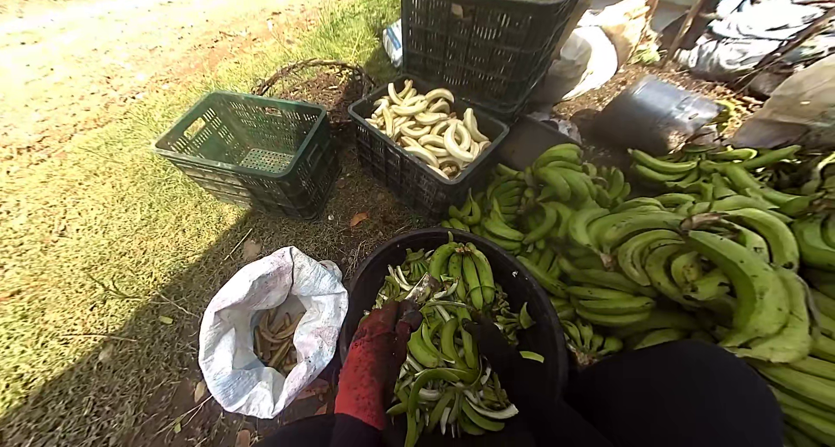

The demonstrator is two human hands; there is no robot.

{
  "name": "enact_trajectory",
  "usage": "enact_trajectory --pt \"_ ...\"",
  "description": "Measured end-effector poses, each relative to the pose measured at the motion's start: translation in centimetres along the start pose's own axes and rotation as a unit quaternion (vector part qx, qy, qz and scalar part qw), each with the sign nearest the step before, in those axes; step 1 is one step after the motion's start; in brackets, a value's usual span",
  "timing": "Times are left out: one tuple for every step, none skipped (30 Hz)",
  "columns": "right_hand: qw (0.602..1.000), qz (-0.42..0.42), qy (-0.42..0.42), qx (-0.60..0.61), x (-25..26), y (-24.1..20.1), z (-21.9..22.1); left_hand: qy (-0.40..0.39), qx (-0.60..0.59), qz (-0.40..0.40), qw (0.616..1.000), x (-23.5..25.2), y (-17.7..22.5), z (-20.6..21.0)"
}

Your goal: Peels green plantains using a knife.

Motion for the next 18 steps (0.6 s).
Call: enact_trajectory --pt "0.997 -0.015 -0.004 0.07 -0.2 0.1 -1.5 0.008 -0.006 0.02 1.0 0.2 0.4 0.3" --pt "0.989 -0.037 -0.016 0.14 -0.8 -0.4 -3.1 0.014 -0.014 0.034 0.999 0.4 0.7 0.7" --pt "0.971 -0.071 -0.039 0.223 -1.7 -1.5 -4.5 0.014 -0.03 0.042 0.999 0.5 1.1 1.2" --pt "0.933 -0.11 -0.086 0.33 -2.8 -3.3 -5.7 0.01 -0.057 0.047 0.997 0.5 1.6 1.7" --pt "0.875 -0.136 -0.142 0.441 -4.0 -5.4 -6.6 0.005 -0.087 0.054 0.995 0.6 2.0 2.5" --pt "0.814 -0.143 -0.203 0.526 -5.3 -7.5 -7.3 -0.001 -0.117 0.065 0.991 0.6 2.4 3.3" --pt "0.767 -0.141 -0.263 0.568 -6.5 -9.5 -7.8 -0.007 -0.139 0.077 0.987 0.7 2.9 4.2" --pt "0.752 -0.14 -0.288 0.576 -7.4 -10.9 -8.4 -0.018 -0.148 0.084 0.985 0.7 3.3 5.2" --pt "0.77 -0.136 -0.271 0.561 -7.9 -11.7 -8.9 -0.03 -0.152 0.09 0.984 0.5 4.0 6.1" --pt "0.801 -0.127 -0.229 0.539 -8.0 -12.0 -9.3 -0.041 -0.15 0.099 0.983 0.2 4.7 6.9" --pt "0.834 -0.118 -0.182 0.506 -8.0 -12.0 -9.5 -0.05 -0.139 0.111 0.983 0.0 5.4 7.6" --pt "0.859 -0.121 -0.145 0.476 -7.8 -11.9 -9.5 -0.054 -0.123 0.125 0.983 -0.1 6.0 8.3" --pt "0.874 -0.149 -0.127 0.445 -7.4 -11.9 -9.3 -0.059 -0.101 0.14 0.983 -0.4 6.5 9.0" --pt "0.878 -0.196 -0.132 0.416 -6.9 -11.9 -9.0 -0.059 -0.078 0.157 0.983 -0.6 7.0 9.4" --pt "0.876 -0.234 -0.144 0.397 -6.5 -12.1 -8.6 -0.055 -0.055 0.178 0.981 -0.7 7.4 9.7" --pt "0.878 -0.242 -0.144 0.387 -6.6 -12.5 -8.2 -0.05 -0.037 0.198 0.978 -0.9 7.7 9.8" --pt "0.882 -0.234 -0.134 0.385 -6.5 -12.5 -8.0 -0.045 -0.025 0.217 0.975 -1.1 7.8 9.8" --pt "0.884 -0.224 -0.131 0.388 -6.3 -12.3 -7.9 -0.041 -0.019 0.233 0.971 -1.4 7.9 9.9"
Point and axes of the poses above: each hand's wrist, its own x-axis towards the middle knuckle, its own z-axis out of the palm, y = z × x, the point moved 8 cm from there along x, towards the middle knuckle
